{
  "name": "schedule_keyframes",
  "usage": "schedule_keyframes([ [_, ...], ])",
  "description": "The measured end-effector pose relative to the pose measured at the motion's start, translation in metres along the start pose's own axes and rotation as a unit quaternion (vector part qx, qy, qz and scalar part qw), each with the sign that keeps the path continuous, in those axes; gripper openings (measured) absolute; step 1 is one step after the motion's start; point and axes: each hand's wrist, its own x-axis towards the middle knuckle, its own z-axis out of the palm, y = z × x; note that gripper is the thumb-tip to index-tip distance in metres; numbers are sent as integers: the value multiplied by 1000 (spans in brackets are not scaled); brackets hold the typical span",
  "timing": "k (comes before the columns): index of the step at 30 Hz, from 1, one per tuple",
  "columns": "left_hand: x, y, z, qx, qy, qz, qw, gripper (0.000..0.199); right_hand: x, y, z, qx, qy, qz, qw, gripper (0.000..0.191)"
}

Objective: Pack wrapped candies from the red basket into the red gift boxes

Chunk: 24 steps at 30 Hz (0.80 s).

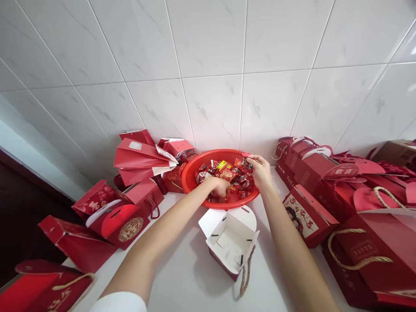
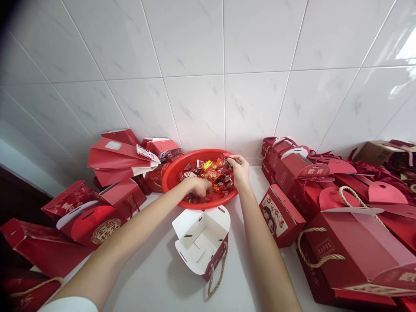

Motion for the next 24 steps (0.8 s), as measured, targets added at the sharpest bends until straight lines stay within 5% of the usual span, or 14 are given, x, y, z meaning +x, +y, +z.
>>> schedule_keyframes([
  [10, -6, -23, -11, -151, 242, 43, 958, 51, 2, 3, 0, 11, -2, -8, 1000, 27],
  [17, -13, -32, -22, -131, 384, -67, 912, 43, 4, 4, -2, -3, -5, -14, 1000, 28],
  [20, -26, -44, -27, -93, 374, -157, 909, 35, 4, 4, -2, -7, -1, -10, 1000, 28],
  [24, -33, -56, -21, -63, 247, -214, 943, 27, 3, 4, -1, 0, 5, -9, 1000, 26],
])
